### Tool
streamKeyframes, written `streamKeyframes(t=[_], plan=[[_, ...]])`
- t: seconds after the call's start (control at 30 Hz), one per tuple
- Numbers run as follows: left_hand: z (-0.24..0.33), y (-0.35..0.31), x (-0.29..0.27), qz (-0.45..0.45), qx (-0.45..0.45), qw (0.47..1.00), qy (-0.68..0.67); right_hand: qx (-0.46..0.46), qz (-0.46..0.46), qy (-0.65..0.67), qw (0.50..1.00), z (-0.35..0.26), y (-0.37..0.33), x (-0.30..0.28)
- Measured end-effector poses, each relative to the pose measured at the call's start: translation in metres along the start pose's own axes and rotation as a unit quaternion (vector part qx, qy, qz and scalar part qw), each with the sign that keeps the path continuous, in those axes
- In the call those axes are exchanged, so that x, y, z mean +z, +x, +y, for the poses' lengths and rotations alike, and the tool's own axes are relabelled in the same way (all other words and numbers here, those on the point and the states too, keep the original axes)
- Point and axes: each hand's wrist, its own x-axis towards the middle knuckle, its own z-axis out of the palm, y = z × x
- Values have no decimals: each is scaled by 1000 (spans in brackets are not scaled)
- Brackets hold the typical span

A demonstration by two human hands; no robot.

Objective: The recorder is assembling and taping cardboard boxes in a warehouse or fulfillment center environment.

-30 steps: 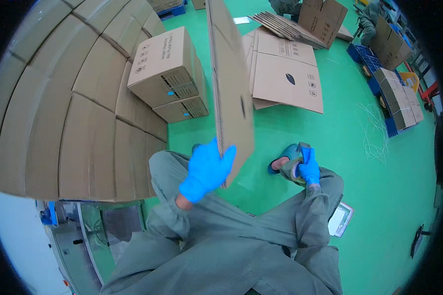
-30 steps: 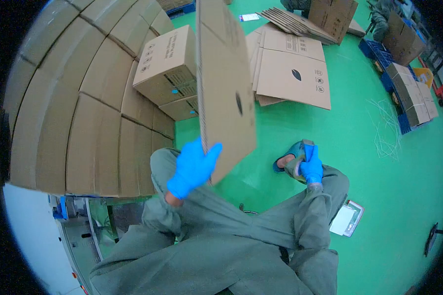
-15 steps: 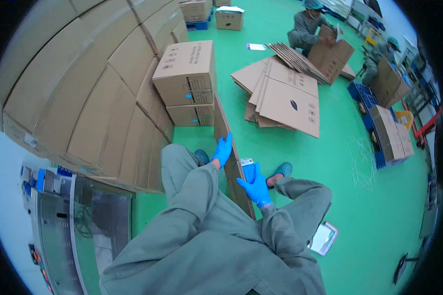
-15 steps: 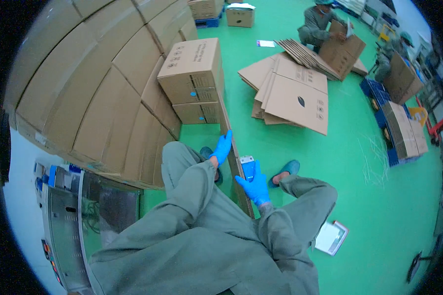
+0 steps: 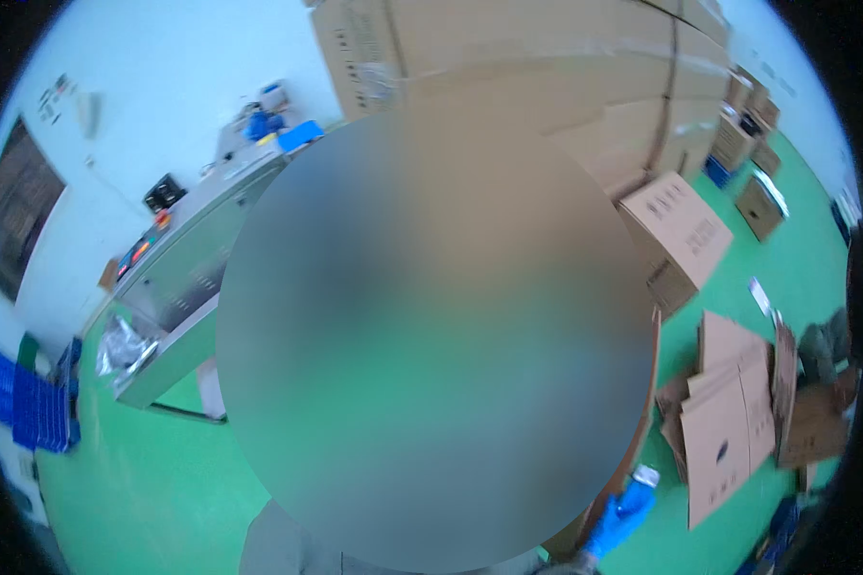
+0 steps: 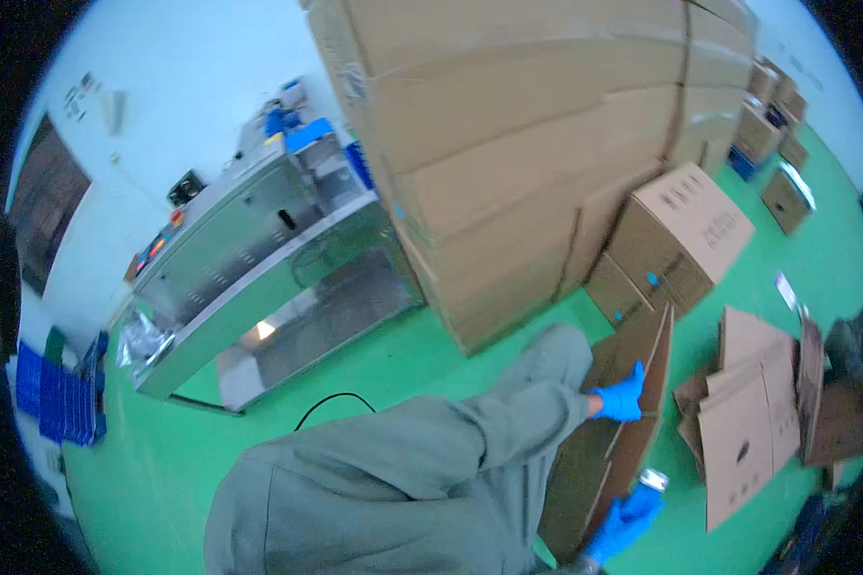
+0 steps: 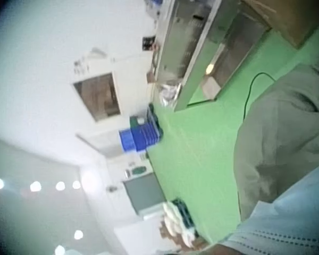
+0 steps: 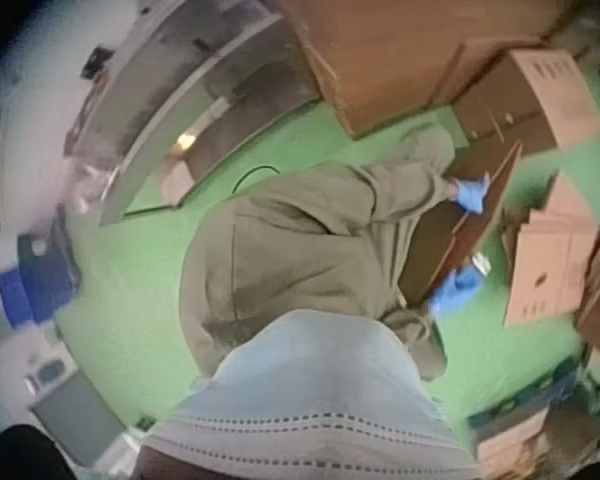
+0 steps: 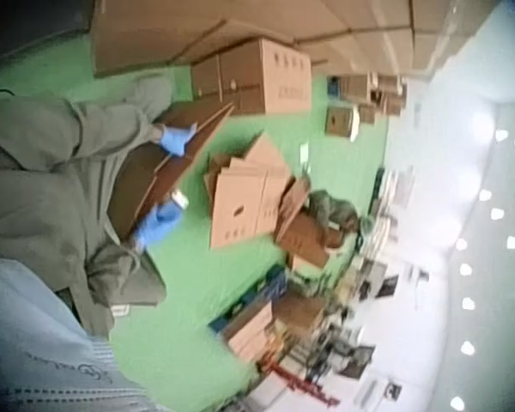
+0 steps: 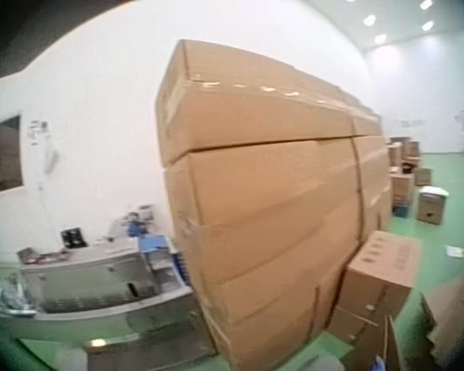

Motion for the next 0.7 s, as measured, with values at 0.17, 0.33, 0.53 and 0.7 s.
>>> streamKeyframes(t=[0.17, 0.33, 0.53, 0.7], plan=[[5, -96, 11, -196, 17, 963, 183, -8, 47, -99, 994, 22, 105, -42], [37, -176, 68, -197, 97, 885, 411, -210, 122, 94, 966, -4, 149, -7], [34, -174, 101, -26, -173, 970, 167, -317, 376, -194, 849, -22, 57, -11], [30, -177, 109, -22, -157, 974, 160, -256, 217, -171, 927, 5, -16, -4]])
